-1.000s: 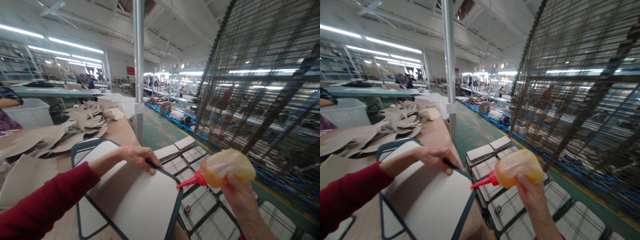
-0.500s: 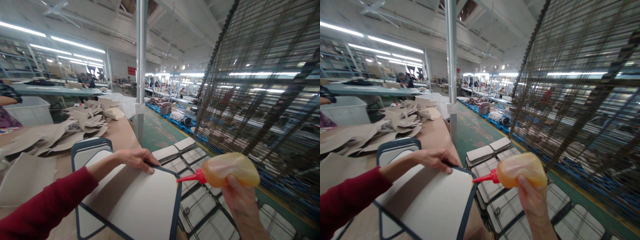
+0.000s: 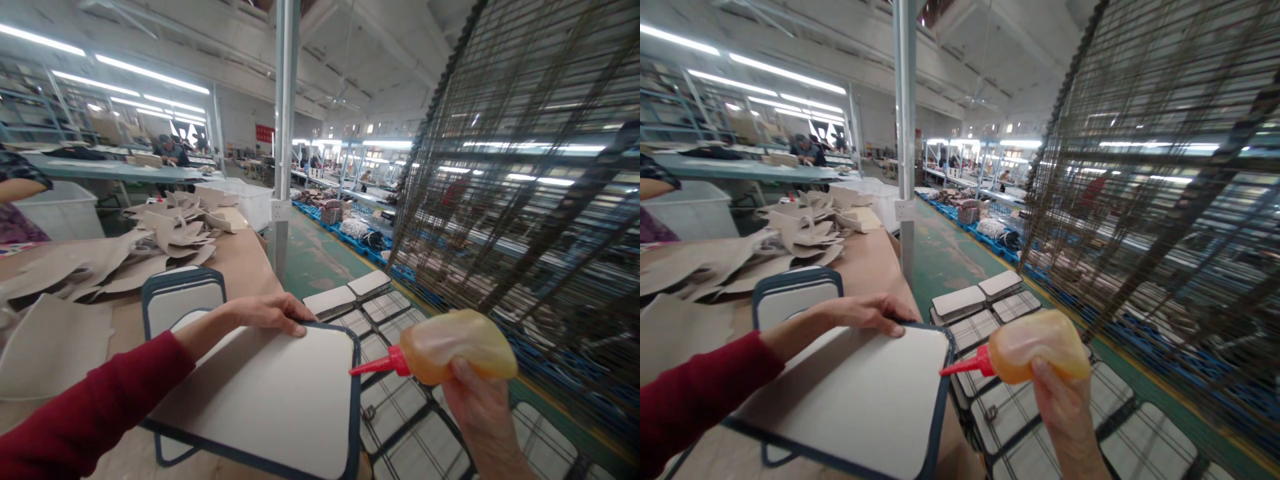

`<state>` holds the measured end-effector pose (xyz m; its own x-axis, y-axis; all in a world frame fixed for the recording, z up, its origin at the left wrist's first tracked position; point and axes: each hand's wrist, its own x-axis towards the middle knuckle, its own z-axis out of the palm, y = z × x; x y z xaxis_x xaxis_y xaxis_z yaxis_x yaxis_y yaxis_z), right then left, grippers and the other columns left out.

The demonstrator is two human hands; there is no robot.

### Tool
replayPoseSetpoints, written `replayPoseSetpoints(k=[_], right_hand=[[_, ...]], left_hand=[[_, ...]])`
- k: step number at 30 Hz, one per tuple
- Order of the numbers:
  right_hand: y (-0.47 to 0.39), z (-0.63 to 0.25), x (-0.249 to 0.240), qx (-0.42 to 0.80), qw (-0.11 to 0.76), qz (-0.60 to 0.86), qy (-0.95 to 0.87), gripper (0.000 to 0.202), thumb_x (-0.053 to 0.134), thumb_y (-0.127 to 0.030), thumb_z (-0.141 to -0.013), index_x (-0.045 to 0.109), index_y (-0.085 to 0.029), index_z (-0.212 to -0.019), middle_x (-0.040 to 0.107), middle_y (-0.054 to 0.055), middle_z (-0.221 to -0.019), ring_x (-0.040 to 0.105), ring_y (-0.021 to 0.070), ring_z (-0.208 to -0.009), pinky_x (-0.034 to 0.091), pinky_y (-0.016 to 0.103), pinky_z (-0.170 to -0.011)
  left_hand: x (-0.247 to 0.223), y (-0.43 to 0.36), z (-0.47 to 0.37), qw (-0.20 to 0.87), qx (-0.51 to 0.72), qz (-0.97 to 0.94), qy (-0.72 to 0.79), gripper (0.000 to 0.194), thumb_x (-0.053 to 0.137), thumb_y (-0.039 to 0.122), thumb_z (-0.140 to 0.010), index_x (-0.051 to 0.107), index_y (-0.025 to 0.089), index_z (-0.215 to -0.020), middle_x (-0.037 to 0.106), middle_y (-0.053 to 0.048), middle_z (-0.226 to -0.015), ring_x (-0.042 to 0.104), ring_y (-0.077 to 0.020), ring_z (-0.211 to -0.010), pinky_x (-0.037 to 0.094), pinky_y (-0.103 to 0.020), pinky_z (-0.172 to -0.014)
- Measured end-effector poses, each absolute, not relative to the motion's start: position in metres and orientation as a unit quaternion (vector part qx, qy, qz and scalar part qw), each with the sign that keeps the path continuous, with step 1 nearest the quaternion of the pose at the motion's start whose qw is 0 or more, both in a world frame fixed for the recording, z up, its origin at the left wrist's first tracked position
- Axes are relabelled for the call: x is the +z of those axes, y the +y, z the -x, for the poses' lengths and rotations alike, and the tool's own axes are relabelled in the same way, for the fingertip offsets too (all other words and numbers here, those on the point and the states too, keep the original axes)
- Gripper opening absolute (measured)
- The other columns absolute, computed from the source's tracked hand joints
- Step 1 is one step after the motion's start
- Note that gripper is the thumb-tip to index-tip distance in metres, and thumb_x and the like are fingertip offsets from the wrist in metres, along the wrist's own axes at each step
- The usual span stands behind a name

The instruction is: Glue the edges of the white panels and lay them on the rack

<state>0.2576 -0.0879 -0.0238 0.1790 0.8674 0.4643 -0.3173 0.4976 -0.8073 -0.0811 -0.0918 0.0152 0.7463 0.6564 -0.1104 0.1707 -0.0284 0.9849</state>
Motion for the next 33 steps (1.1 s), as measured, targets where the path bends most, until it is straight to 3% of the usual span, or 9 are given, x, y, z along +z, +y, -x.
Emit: replayPoseSetpoints(k=[6,11,18,26,33], right_hand=[[-0.094,-0.253,-0.018,0.437,0.719,0.294,-0.453,0.046,0.088,-0.031,-0.051,0.073,-0.028,-0.094,0.072,0.000,-0.081,0.069,0.0201,-0.076,0.059,0.024,-0.069],[-0.097,-0.250,-0.016,0.433,0.712,0.301,-0.463,0.050,0.087,-0.032,-0.052,0.072,-0.027,-0.100,0.073,0.003,-0.090,0.069,0.0235,-0.085,0.059,0.029,-0.072],[-0.098,-0.251,-0.021,0.449,0.706,0.310,-0.451,0.059,0.088,-0.033,-0.050,0.071,-0.026,-0.106,0.072,0.005,-0.091,0.069,0.0237,-0.078,0.059,0.029,-0.067],[-0.100,-0.251,-0.024,0.462,0.692,0.327,-0.448,0.073,0.088,-0.037,-0.048,0.067,-0.024,-0.117,0.072,0.008,-0.093,0.068,0.0243,-0.079,0.058,0.032,-0.072],[-0.102,-0.253,-0.023,0.456,0.679,0.330,-0.472,0.070,0.086,-0.037,-0.051,0.067,-0.024,-0.117,0.072,0.008,-0.093,0.069,0.0263,-0.081,0.058,0.035,-0.075]], left_hand=[[0.011,-0.094,0.083,0.667,0.201,-0.645,0.316,0.034,0.072,0.036,-0.080,0.073,0.015,-0.106,0.074,-0.005,-0.092,0.067,-0.0140,-0.074,0.053,-0.018,-0.067],[0.005,-0.092,0.084,0.683,0.207,-0.623,0.321,0.033,0.073,0.034,-0.078,0.073,0.015,-0.106,0.075,-0.006,-0.094,0.068,-0.0155,-0.075,0.054,-0.021,-0.072],[0.002,-0.093,0.088,0.700,0.211,-0.593,0.337,0.038,0.075,0.032,-0.076,0.073,0.015,-0.109,0.076,-0.007,-0.094,0.070,-0.0172,-0.076,0.055,-0.024,-0.074],[0.004,-0.094,0.089,0.697,0.218,-0.575,0.368,0.038,0.079,0.038,-0.072,0.075,0.016,-0.102,0.076,-0.006,-0.093,0.070,-0.0204,-0.080,0.054,-0.026,-0.076],[0.004,-0.094,0.092,0.700,0.231,-0.561,0.376,0.036,0.079,0.037,-0.071,0.075,0.017,-0.101,0.076,-0.007,-0.093,0.070,-0.0222,-0.083,0.053,-0.027,-0.077]])
